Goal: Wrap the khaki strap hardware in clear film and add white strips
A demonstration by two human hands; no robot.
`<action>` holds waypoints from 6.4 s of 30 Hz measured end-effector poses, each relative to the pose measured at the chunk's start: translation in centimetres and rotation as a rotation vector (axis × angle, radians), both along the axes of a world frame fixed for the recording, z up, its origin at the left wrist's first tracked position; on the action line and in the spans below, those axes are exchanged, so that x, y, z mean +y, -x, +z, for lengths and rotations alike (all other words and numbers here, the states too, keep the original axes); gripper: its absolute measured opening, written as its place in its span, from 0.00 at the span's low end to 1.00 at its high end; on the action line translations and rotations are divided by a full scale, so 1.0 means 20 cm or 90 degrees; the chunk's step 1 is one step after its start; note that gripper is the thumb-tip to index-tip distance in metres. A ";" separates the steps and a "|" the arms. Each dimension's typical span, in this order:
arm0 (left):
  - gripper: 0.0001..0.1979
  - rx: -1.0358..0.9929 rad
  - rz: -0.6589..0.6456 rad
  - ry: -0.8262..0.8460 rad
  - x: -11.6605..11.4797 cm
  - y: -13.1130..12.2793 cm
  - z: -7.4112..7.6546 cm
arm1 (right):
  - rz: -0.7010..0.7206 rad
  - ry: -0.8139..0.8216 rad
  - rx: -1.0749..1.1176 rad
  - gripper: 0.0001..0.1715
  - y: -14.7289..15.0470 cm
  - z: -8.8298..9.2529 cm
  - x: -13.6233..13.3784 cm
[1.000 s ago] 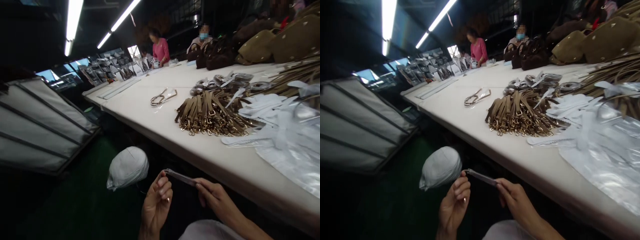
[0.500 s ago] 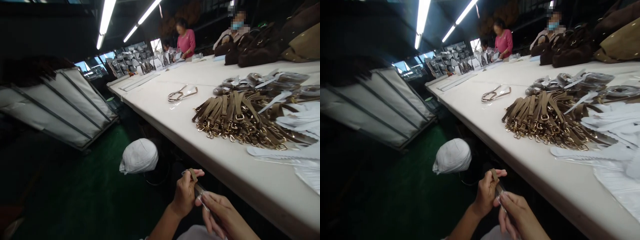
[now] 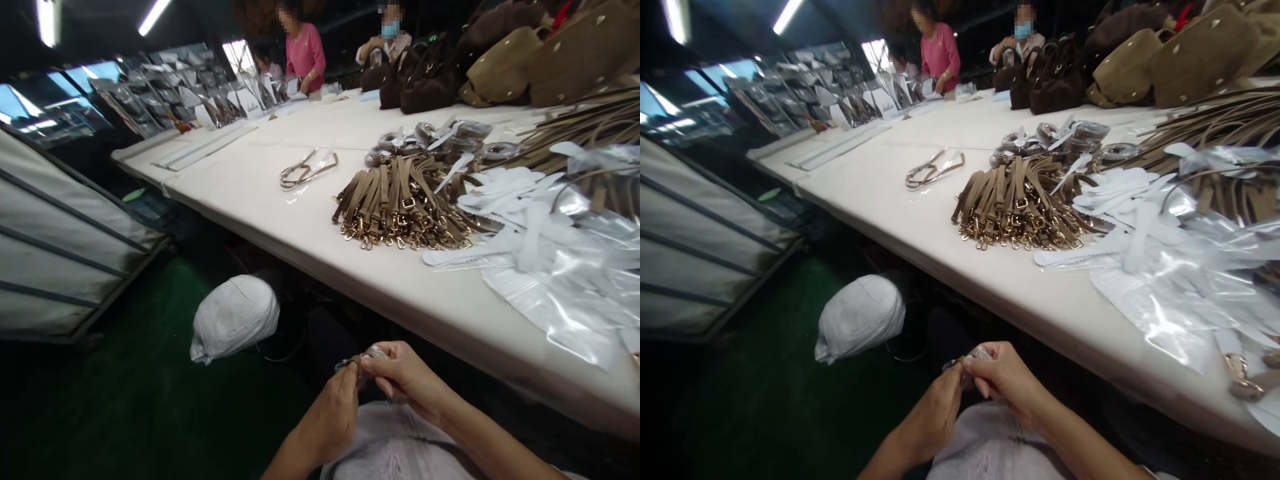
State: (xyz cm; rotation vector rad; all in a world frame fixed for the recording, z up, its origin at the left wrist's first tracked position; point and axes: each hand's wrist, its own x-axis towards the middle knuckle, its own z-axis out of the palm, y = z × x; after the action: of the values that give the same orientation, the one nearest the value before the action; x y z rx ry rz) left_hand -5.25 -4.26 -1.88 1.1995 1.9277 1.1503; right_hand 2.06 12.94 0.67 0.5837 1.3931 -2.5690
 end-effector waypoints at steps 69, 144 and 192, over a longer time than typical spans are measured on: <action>0.26 -0.450 0.108 -0.181 0.14 -0.08 0.29 | 0.121 -0.269 0.311 0.31 0.07 0.13 0.29; 0.15 0.037 0.312 -0.276 0.30 0.17 0.25 | 0.043 -0.105 0.215 0.27 -0.03 0.06 -0.03; 0.17 -0.285 0.413 -0.374 0.36 0.12 0.24 | 0.033 -0.277 0.213 0.21 -0.08 0.05 0.03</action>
State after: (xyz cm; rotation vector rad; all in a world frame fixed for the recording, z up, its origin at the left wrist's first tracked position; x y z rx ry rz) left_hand -7.67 3.01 2.94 0.4635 1.7036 2.2178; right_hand 3.59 13.56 1.69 0.1632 2.0708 -2.4087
